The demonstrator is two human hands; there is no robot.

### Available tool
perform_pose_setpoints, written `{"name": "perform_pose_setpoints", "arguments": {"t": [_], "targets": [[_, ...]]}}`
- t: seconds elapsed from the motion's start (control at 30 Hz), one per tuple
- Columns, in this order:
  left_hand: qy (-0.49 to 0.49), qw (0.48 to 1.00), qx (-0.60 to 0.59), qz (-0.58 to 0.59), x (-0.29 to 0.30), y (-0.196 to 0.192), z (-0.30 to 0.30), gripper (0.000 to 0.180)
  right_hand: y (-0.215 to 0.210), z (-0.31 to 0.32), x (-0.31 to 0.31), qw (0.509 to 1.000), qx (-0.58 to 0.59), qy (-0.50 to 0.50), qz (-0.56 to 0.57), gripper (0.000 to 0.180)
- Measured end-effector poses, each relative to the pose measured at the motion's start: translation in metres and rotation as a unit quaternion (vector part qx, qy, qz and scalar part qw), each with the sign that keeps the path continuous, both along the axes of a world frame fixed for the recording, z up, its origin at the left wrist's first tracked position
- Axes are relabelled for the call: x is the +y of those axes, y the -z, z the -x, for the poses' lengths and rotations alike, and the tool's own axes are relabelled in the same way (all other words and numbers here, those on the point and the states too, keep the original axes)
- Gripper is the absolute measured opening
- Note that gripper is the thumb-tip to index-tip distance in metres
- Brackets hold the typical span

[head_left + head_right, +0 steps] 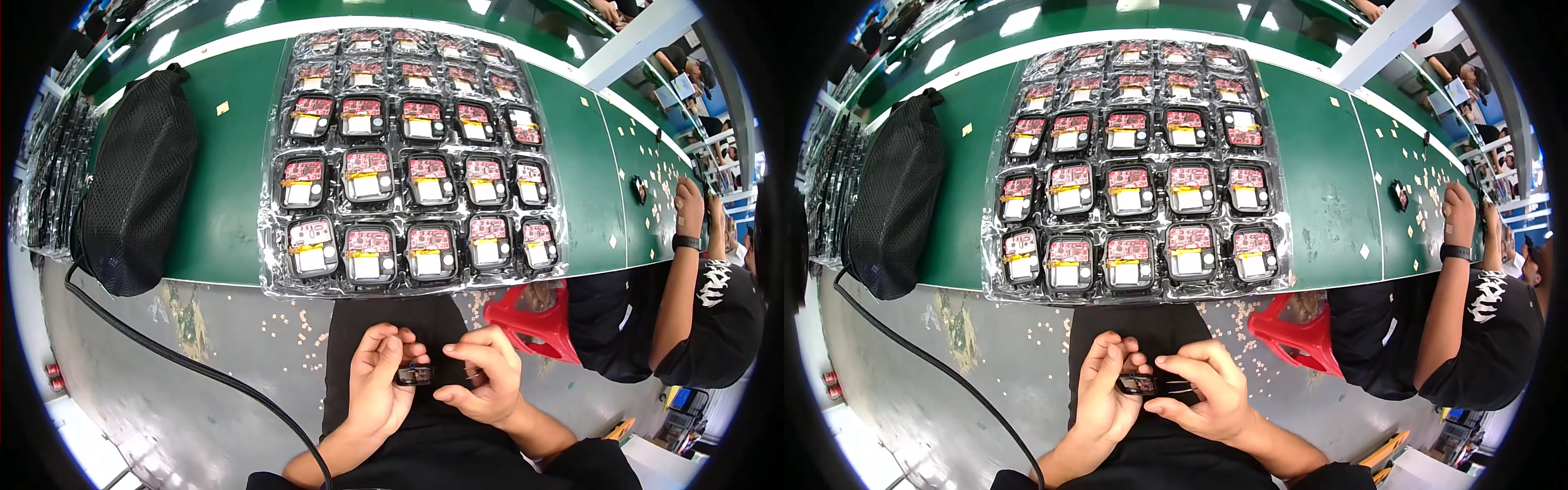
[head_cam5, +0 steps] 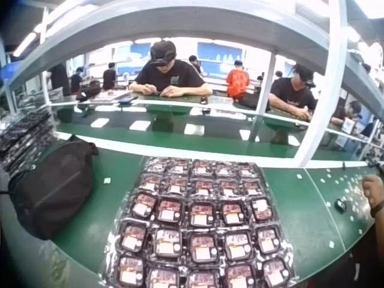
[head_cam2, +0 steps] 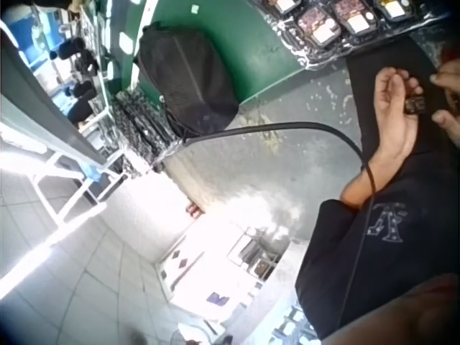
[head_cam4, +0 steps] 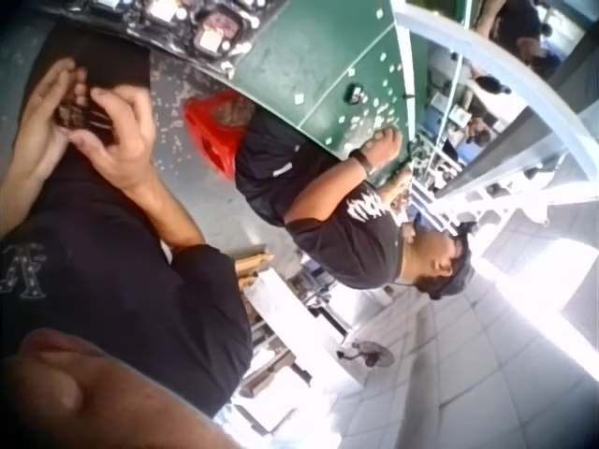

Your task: The recorder uses tweezers to pick up small electronic components or cartridges and places them into designated slots in a plastic packaging tray on a factory assembly line.

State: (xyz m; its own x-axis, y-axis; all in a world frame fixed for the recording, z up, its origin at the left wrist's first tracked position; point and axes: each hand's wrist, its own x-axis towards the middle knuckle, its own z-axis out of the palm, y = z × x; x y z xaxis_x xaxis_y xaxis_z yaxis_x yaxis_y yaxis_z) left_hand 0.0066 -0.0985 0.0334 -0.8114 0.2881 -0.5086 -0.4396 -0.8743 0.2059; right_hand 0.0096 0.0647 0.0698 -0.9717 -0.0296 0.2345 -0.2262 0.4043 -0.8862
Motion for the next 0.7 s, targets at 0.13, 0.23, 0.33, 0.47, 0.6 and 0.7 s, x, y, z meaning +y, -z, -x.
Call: {"name": "perform_pose_setpoints", "arguments": {"t": [0.13, 0.23, 0.33, 0.47, 0.6, 0.7], "targets": [[-0.024, 0.999, 0.009, 0.038, 0.002, -0.004, 0.001, 0.015, 0.008, -0.004, -0.012, 0.998, -0.030, -0.044, -0.025, 0.038], [-0.017, 0.994, 0.080, 0.070, 0.000, -0.005, 0.006, 0.015, 0.004, -0.004, -0.012, 0.993, -0.116, -0.020, -0.031, 0.030], [-0.012, 0.982, 0.183, 0.038, -0.002, -0.009, 0.011, 0.036, 0.007, -0.003, -0.014, 0.917, -0.263, 0.004, 0.300, 0.025], [0.071, 0.861, 0.428, 0.265, -0.013, -0.009, 0.028, 0.061, -0.001, 0.008, -0.013, 0.849, -0.308, -0.019, 0.428, 0.024], [0.071, 0.867, 0.410, 0.274, -0.013, -0.002, 0.023, 0.067, 0.002, 0.008, -0.014, 0.805, -0.342, -0.034, 0.483, 0.027], [0.046, 0.863, 0.403, 0.300, -0.013, 0.003, 0.021, 0.072, 0.001, 0.009, -0.016, 0.803, -0.352, -0.021, 0.480, 0.029]]}}
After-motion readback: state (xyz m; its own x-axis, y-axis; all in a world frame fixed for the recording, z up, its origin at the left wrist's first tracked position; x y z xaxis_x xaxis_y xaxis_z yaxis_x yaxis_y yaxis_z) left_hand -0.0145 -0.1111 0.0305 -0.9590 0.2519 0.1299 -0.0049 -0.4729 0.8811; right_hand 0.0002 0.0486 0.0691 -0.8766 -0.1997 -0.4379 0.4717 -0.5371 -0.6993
